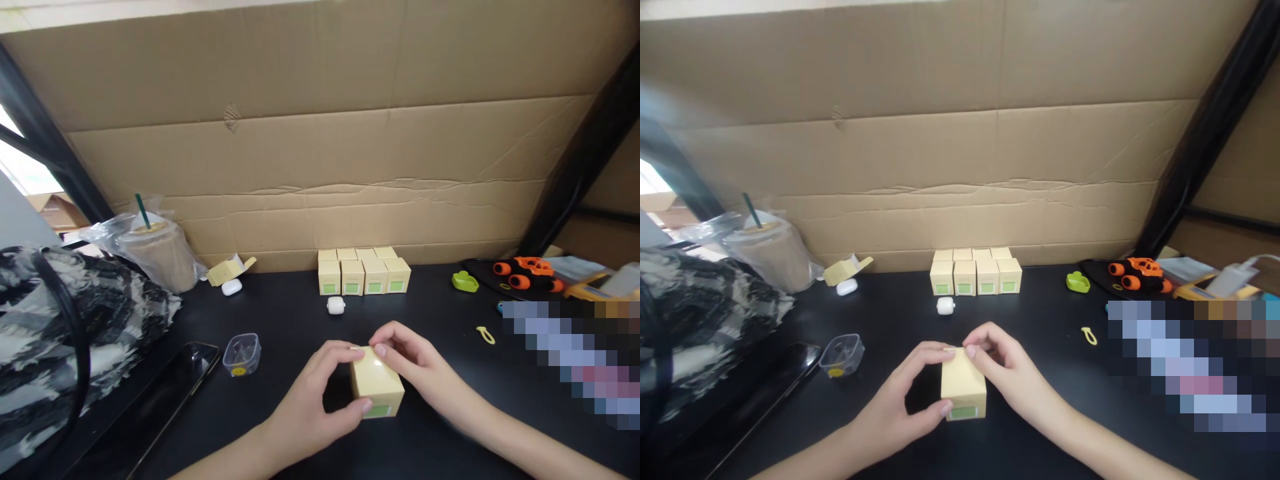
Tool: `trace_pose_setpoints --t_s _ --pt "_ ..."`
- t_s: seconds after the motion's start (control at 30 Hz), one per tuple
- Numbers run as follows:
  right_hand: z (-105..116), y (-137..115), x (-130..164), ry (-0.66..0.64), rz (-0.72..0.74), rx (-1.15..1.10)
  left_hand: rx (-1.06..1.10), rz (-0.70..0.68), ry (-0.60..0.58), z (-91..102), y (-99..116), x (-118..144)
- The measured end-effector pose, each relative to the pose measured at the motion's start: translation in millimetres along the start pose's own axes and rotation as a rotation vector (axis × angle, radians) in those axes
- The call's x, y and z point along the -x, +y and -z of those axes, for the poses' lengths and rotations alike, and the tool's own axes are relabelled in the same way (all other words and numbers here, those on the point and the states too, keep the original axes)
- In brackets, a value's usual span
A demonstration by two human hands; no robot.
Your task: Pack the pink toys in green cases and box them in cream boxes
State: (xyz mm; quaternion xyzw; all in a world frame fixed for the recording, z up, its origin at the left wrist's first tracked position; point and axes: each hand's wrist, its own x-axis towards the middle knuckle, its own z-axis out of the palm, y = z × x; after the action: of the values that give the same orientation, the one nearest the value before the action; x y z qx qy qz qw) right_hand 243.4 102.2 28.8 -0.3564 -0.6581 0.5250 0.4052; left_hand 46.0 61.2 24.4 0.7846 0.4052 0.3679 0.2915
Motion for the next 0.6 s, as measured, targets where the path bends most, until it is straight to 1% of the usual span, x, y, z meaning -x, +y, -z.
trace_pose_setpoints --t_s 0.1,0.2,0.27,0.37,0.47,0.53,0.57,0.6 --pt "-3.4 2.0 0.5 0.036 -0.005 -0.049 -0.075 -0.059 0.012 -0.9 -1.7 3.5" --pt "-5.7 5.7 0.4 0.062 -0.015 -0.102 -0.133 -0.097 -0.029 1.2 1.5 3.2" --pt "-5.4 7.9 -0.8 0.081 -0.027 -0.136 -0.183 -0.076 -0.053 4.5 7.8 0.3" --pt "-1.4 10.4 -4.6 0.131 -0.056 -0.180 -0.251 -0.010 -0.036 15.0 20.2 -7.6" --pt "3.7 12.7 -8.2 0.166 -0.085 -0.207 -0.228 0.071 -0.002 38.8 28.7 -20.0" --pt "5.2 14.3 -9.4 0.160 -0.095 -0.211 -0.241 0.151 0.023 62.9 28.4 -31.6" --pt "5.1 15.0 -9.6 0.150 -0.096 -0.213 -0.267 0.225 0.028 76.3 25.8 -38.5" --pt "4.4 15.7 -9.6 0.136 -0.092 -0.213 -0.287 0.263 0.036 89.7 21.4 -45.9"
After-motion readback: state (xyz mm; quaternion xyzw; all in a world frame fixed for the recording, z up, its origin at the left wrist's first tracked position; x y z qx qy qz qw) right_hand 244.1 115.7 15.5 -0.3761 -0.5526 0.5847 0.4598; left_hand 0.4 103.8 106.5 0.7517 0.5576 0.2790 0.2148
